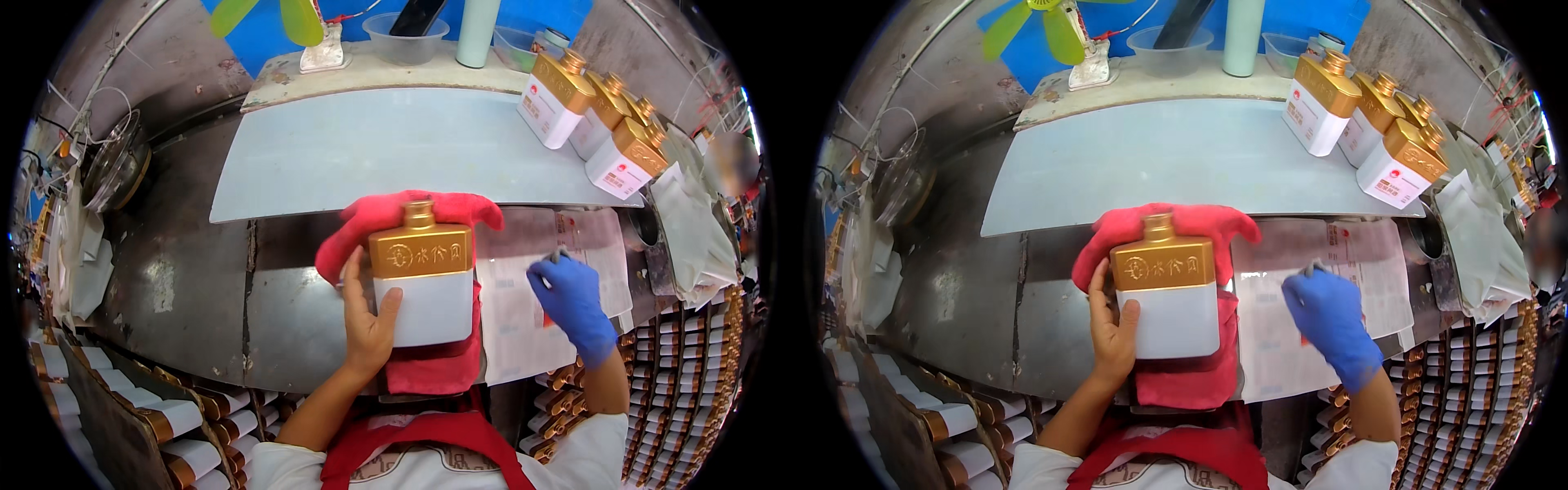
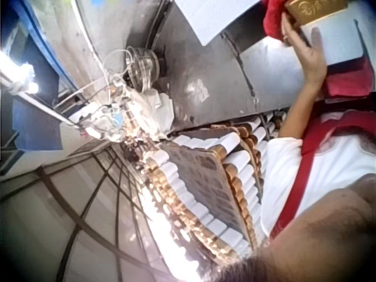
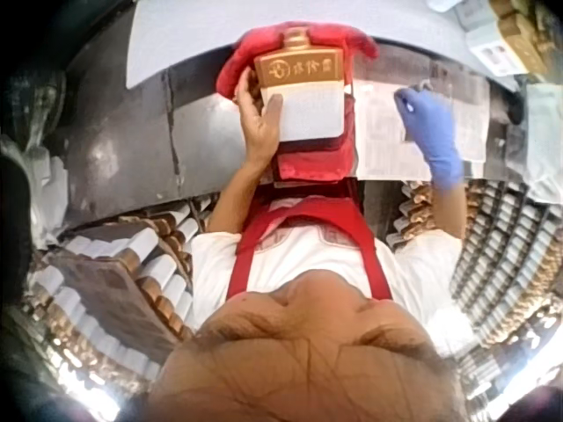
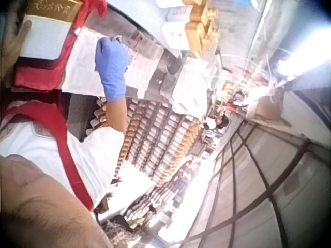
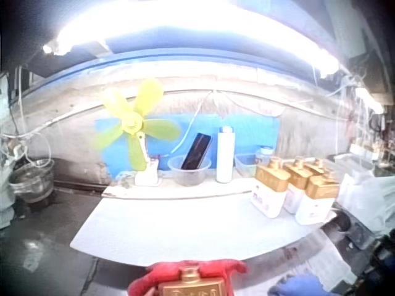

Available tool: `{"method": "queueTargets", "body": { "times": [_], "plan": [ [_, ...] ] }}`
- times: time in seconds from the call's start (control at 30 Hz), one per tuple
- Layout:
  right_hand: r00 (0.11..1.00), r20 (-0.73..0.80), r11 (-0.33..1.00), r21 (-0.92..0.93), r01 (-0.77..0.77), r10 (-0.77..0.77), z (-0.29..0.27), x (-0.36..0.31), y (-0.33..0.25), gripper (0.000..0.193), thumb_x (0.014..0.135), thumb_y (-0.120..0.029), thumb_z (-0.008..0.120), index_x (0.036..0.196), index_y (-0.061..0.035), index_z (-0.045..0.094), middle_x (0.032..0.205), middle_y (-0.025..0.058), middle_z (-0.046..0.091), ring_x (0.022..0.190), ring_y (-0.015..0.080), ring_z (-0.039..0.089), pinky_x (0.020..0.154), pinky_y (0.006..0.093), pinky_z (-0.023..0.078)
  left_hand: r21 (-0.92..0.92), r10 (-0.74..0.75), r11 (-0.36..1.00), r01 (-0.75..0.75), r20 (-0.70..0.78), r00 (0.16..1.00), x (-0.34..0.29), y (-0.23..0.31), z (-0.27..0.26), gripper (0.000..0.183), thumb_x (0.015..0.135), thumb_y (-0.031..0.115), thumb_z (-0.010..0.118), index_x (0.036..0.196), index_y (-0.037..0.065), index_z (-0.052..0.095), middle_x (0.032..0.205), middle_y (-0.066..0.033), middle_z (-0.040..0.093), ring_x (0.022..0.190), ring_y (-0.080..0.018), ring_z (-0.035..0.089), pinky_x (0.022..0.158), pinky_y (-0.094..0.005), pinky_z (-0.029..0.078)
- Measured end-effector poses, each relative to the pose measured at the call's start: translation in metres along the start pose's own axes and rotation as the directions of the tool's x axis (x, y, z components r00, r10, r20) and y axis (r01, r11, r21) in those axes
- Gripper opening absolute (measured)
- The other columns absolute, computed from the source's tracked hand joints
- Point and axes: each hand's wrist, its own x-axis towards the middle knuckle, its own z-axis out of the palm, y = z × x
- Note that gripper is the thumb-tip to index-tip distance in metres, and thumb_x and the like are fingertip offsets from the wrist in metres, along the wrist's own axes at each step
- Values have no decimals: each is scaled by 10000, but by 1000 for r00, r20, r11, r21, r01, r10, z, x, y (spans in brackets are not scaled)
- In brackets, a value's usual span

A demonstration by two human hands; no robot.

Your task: The person applies labels to gold-topped white bottles, smoothing each label with a red squeegee and then screwing on a cap. The person repeats this process for multiple bottles, placing finished units on a nearby shelf.

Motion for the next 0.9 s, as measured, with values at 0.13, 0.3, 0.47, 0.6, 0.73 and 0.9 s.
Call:
{"method": "queueTargets", "body": {
  "times": [0.13, 0.3, 0.47, 0.6, 0.73, 0.9],
  "plan": [
    [931, 279, 753, 552, -358, 237, -68, -11, -69, 66, 748, -78, 709, 795, -41, 682, 669, 43, 623, 583, 113, 569, 534, 262, 447, 134, 204, 969, -206, 23, 979, -17, 7, -20, 496, 909, 331, 554, 1239, -32, 482, 1180, -180, 467, 1096, -291, 441, 971, -393, 317],
    [822, 449, 230, 809, -540, 351, -48, -5, -107, 143, 774, -85, 723, 880, 8, 697, 791, 40, 667, 728, 78, 593, 688, 225, 486, -79, 153, 987, -142, 156, 976, -26, 41, -23, 442, 873, 445, 573, 1008, 29, 637, 1133, -149, 459, 1076, -278, 408, 965, -375, 306],
    [763, 429, 84, 845, -529, 484, 15, -4, -113, 171, 804, -113, 710, 912, 17, 689, 801, 44, 672, 727, 79, 594, 674, 227, 491, 204, 112, 970, -129, 91, 990, -20, 45, -10, 133, 786, 151, 700, 855, 45, 659, 968, -83, 544, 965, -216, 474, 874, -315, 364],
    [812, 222, 337, 827, -450, 540, 30, -6, -117, 129, 791, -108, 717, 884, -19, 699, 739, 30, 668, 660, 58, 586, 606, 211, 474, 287, 182, 944, -166, -32, 983, -12, 40, -5, 113, 724, 52, 748, 774, 39, 647, 901, -72, 561, 905, -211, 489, 815, -307, 382],
    [874, 60, 586, 719, -373, 483, 33, 0, -115, 104, 765, -104, 733, 848, -50, 698, 684, 20, 657, 605, 55, 583, 572, 205, 461, 336, 221, 922, -192, -50, 974, -3, 35, -6, 124, 724, 61, 750, 773, 55, 636, 913, -82, 555, 932, -238, 462, 803, -336, 366],
    [869, 14, 583, 736, -344, 495, 37, 4, -114, 92, 750, -76, 750, 790, -37, 676, 655, -11, 625, 592, 40, 544, 553, 197, 439, 283, 178, 946, -160, -41, 983, 0, 26, -7, 198, 721, 51, 757, 855, 58, 612, 934, -83, 538, 909, -228, 475, 798, -323, 377]
  ]
}}
